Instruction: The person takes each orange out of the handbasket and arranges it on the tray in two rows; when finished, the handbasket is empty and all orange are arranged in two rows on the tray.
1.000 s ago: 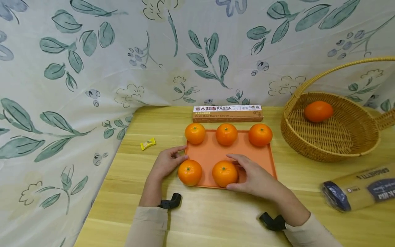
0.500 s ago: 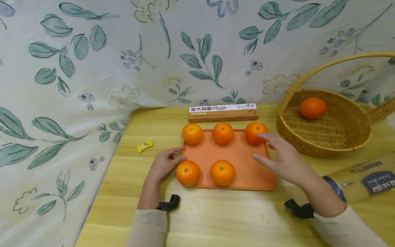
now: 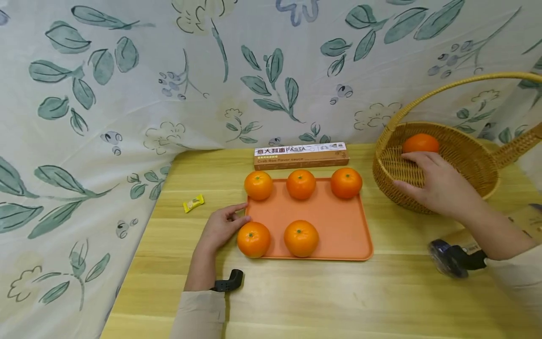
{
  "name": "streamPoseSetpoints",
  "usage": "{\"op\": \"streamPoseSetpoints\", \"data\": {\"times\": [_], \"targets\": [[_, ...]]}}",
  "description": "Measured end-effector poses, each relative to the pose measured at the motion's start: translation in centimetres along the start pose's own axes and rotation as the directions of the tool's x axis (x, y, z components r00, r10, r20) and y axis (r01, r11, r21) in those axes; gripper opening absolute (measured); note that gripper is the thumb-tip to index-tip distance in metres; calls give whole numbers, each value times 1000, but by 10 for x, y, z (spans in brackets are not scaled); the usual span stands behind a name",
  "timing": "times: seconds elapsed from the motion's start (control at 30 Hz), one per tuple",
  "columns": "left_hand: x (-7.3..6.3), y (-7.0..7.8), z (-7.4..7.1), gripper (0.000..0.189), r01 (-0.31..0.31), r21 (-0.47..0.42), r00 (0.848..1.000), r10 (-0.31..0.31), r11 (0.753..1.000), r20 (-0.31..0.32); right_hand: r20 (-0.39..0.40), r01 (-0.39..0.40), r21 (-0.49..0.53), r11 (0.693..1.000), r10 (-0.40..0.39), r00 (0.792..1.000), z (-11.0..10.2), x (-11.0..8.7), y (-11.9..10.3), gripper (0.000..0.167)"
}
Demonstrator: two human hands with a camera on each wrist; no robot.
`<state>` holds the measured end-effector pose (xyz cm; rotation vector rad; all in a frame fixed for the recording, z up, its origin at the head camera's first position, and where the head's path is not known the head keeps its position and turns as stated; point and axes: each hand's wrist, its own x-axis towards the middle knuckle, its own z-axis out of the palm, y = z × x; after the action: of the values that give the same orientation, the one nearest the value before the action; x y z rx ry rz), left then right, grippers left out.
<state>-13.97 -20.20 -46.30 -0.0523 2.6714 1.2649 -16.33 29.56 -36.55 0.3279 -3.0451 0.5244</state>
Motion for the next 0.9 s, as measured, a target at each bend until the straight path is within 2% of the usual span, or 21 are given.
{"op": "streamPoseSetpoints", "data": {"times": [0.23, 0.43, 0.6, 0.7, 0.9], "targets": [[-1, -2, -2, 46, -14, 6, 1000, 14, 1000, -2, 52, -26, -132, 991, 33, 998, -8, 25, 39, 86], [-2, -6, -9, 47, 5, 32, 1000, -5, 999, -10, 102, -62, -160, 985, 79, 992, -3, 46, 67, 97], [0, -4, -7, 47, -43, 25, 999, 43, 999, 0, 124, -60, -202, 978, 87, 988, -7, 56, 93, 101], [1, -2, -4, 47, -44, 9, 999, 44, 999, 6, 146, -65, -219, 974, 98, 984, -13, 59, 102, 106], [1, -2, 0, 47, -6, 3, 1000, 6, 1000, -4, 157, -117, -111, 987, 134, 978, -12, 66, 107, 105]]}}
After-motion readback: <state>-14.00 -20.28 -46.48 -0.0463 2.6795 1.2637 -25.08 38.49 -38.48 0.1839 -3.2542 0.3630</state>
